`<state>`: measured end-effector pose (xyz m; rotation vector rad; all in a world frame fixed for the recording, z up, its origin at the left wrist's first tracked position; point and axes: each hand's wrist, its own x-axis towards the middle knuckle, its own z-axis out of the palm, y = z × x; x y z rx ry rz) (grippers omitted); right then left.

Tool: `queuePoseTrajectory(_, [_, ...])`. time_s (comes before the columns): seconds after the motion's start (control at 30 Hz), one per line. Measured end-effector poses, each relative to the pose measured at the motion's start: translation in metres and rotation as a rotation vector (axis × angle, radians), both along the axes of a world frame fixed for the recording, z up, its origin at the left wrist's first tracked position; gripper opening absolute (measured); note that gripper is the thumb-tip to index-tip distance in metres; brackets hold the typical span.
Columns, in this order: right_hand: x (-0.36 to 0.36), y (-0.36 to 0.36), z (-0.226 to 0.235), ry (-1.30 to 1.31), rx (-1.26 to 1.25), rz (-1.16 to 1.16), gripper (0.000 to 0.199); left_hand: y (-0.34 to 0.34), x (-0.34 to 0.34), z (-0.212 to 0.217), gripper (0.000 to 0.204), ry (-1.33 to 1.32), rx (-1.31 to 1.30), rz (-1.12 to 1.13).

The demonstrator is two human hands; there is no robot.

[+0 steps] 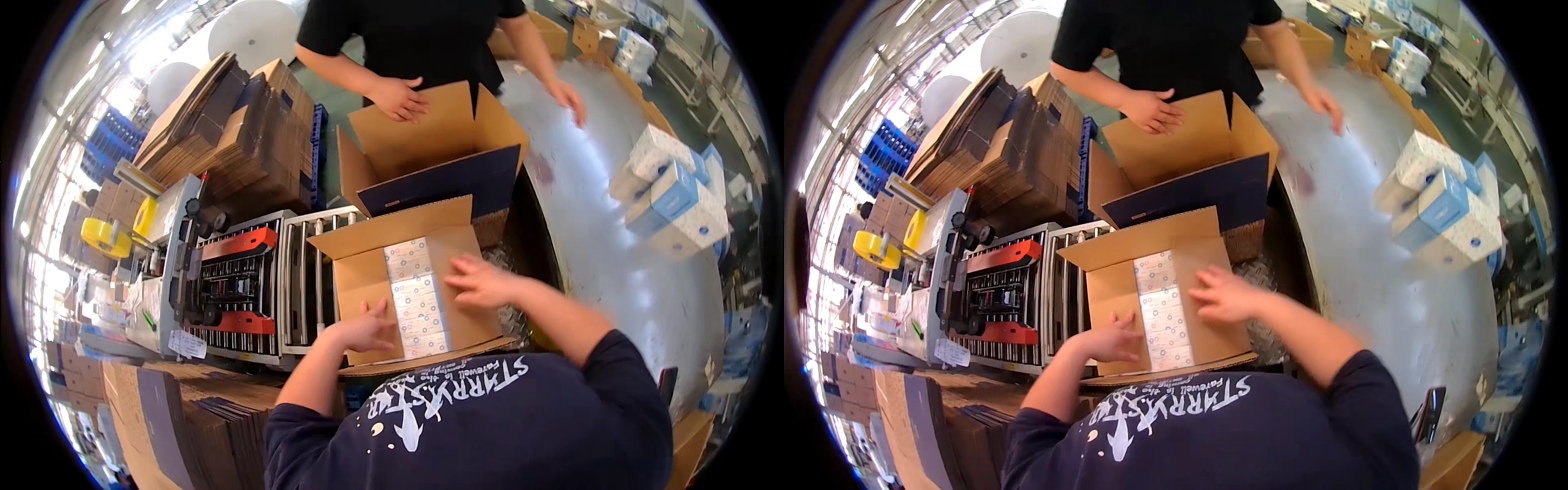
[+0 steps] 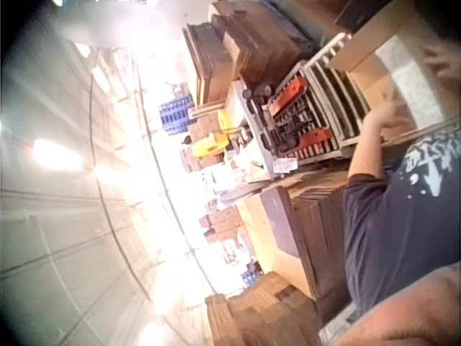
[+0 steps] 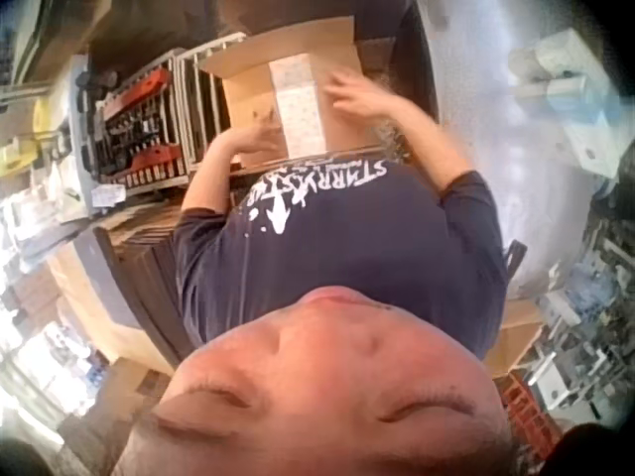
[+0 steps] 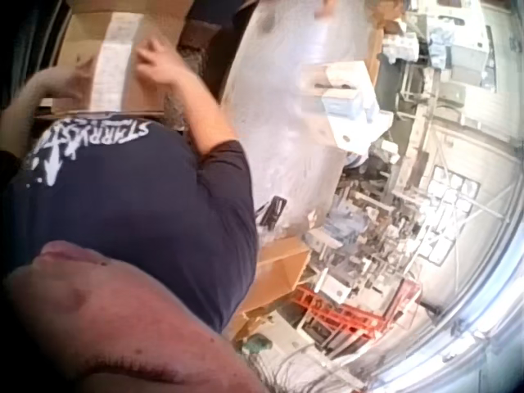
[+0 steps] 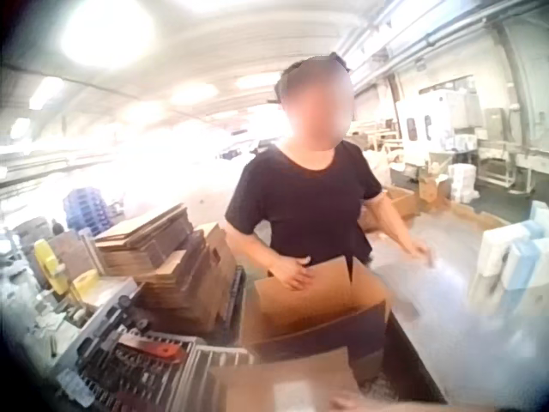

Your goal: The person picks up flat cardboard sheets from a stack, folds them into boxes, places them on a metal table, and fills them with several small packages before moving the filled boxes onto a roller conveyor.

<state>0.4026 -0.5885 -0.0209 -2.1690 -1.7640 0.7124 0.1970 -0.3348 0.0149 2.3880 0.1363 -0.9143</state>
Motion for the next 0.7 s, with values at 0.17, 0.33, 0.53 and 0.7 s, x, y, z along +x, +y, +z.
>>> queuePoseTrajectory(0.17, [-0.022, 0.015, -0.022, -0.246, -0.053, -0.029, 0.061, 0.016, -0.047, -0.005, 0.076, 0.022, -0.449, -0.216])
queuePoseTrajectory(0.33, [0.019, 0.05, 0.033, 0.167, 0.057, -0.199, 0.038, -0.014, 0.007, 0.026, 0.085, -0.291, 0.44, -0.004])
queuePoseTrajectory(0.53, [0.058, 0.064, 0.044, -0.322, 0.577, -0.369, 0.025, -0.005, -0.006, -0.045, 0.105, -0.394, 0.56, 0.494])
queuePoseTrajectory(0.7, [0.016, 0.035, -0.009, -0.201, 0.538, -0.44, 0.031, 0.046, -0.04, -0.111, 0.097, -0.638, 0.037, 0.949])
